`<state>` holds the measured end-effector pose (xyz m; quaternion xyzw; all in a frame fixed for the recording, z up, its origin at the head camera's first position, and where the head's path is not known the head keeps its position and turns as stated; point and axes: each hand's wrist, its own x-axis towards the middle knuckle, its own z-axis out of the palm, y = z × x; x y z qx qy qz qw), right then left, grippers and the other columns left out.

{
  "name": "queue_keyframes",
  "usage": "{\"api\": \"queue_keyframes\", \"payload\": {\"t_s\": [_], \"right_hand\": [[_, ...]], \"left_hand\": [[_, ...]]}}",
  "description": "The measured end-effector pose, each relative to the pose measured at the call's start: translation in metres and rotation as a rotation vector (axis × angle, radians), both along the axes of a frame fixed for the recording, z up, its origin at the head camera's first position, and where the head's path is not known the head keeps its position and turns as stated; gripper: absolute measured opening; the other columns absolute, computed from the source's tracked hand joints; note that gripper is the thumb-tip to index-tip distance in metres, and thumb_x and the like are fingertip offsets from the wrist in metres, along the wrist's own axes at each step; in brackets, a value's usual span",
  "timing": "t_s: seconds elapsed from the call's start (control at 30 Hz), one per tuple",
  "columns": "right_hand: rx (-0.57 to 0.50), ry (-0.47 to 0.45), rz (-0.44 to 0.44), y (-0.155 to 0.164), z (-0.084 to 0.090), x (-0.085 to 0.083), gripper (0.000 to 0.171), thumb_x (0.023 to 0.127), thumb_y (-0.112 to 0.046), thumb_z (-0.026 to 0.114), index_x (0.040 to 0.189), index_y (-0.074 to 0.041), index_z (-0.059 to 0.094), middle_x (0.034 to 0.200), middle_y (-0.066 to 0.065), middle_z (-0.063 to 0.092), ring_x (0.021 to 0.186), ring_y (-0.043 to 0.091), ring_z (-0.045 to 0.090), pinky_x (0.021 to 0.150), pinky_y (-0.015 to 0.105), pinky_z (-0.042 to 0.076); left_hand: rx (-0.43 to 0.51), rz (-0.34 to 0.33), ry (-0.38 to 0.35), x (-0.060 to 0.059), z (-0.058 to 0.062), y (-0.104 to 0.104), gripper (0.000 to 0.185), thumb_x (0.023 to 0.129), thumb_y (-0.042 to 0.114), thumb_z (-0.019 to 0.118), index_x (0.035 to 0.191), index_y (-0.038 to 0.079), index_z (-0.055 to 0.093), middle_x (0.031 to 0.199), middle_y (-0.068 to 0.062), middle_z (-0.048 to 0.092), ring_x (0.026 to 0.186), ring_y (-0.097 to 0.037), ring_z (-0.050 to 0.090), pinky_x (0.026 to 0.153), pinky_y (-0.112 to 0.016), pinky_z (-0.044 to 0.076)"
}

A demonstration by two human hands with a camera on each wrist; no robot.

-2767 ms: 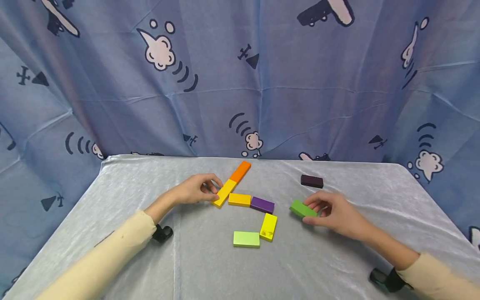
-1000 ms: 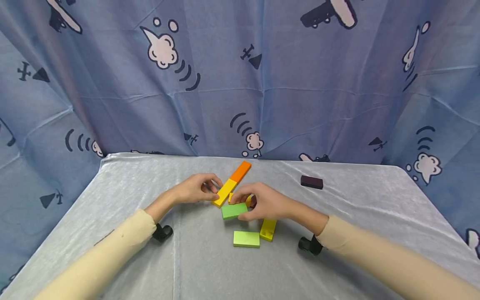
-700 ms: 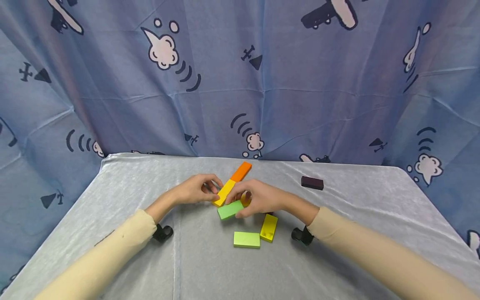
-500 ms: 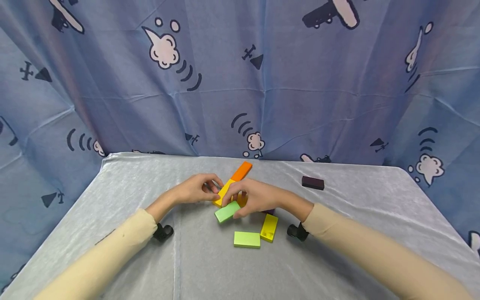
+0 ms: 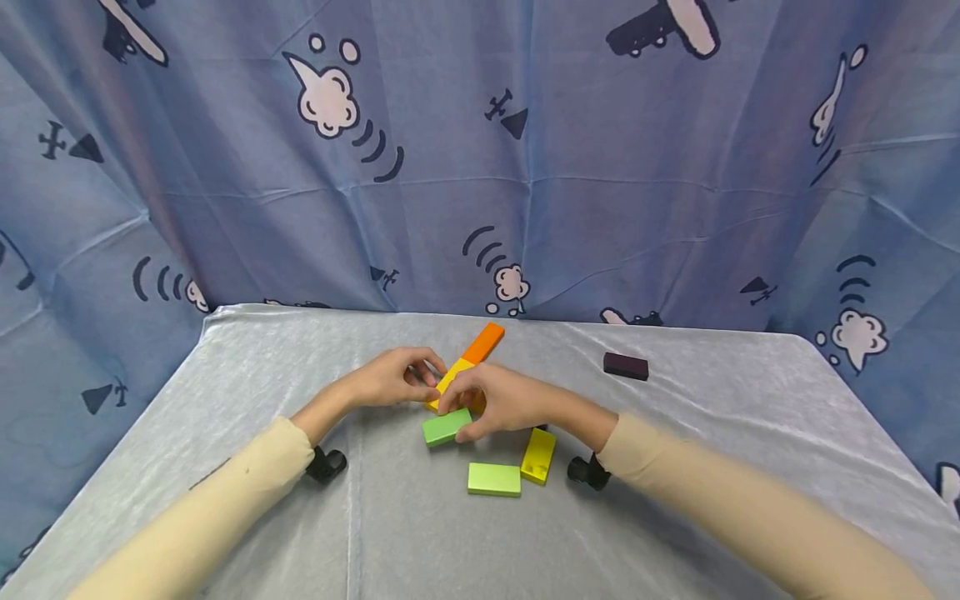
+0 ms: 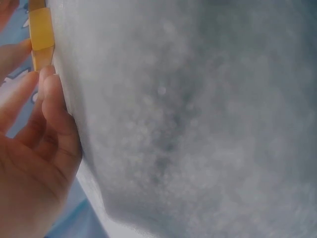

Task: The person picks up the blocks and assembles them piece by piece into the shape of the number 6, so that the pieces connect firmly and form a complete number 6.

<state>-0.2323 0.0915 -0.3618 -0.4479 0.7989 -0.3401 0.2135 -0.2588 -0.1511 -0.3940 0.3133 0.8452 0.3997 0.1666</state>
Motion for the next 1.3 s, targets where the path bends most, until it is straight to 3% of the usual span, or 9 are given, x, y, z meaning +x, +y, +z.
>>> {"api": "queue_keyframes", "payload": {"t_s": [0.2, 0.5, 0.8, 1.3], "right_hand": [[0.023, 0.033, -0.112, 0.000, -0.003, 0.009, 0.031, 0.082, -0.011, 0.087, 0.110, -0.010, 0.074, 0.097, -0.008, 0.067, 0.086, 0.019, 0.060, 0.078, 0.033, 0.052], [0.064, 0.095, -0.313, -0.003, -0.006, 0.036, 0.026, 0.082, -0.019, 0.089, 0.103, -0.014, 0.075, 0.087, -0.011, 0.066, 0.079, 0.012, 0.061, 0.072, 0.029, 0.052], [0.046, 0.054, -0.499, -0.012, -0.011, 0.053, 0.023, 0.081, -0.023, 0.089, 0.096, -0.014, 0.075, 0.086, -0.009, 0.065, 0.075, 0.010, 0.059, 0.068, 0.027, 0.051], [-0.069, 0.046, -0.573, -0.007, -0.018, 0.061, 0.030, 0.078, -0.020, 0.091, 0.099, -0.006, 0.075, 0.088, -0.005, 0.067, 0.075, 0.013, 0.060, 0.069, 0.028, 0.052]], "left_hand": [[-0.001, 0.012, -0.017, 0.001, 0.000, 0.000, 0.029, 0.095, 0.011, 0.074, 0.122, 0.004, 0.065, 0.098, -0.004, 0.066, 0.085, -0.020, 0.065, 0.074, -0.033, 0.054], [-0.013, 0.027, -0.017, -0.001, 0.000, 0.000, 0.030, 0.095, 0.012, 0.075, 0.122, 0.004, 0.065, 0.097, -0.004, 0.066, 0.086, -0.019, 0.065, 0.075, -0.033, 0.054], [0.007, 0.018, -0.022, 0.000, -0.001, -0.001, 0.031, 0.095, 0.013, 0.075, 0.122, 0.004, 0.065, 0.097, -0.004, 0.065, 0.085, -0.020, 0.065, 0.073, -0.033, 0.053], [-0.006, 0.019, -0.021, 0.001, -0.001, 0.000, 0.030, 0.096, 0.013, 0.074, 0.123, 0.004, 0.065, 0.098, -0.004, 0.065, 0.086, -0.019, 0.065, 0.074, -0.033, 0.054]]}}
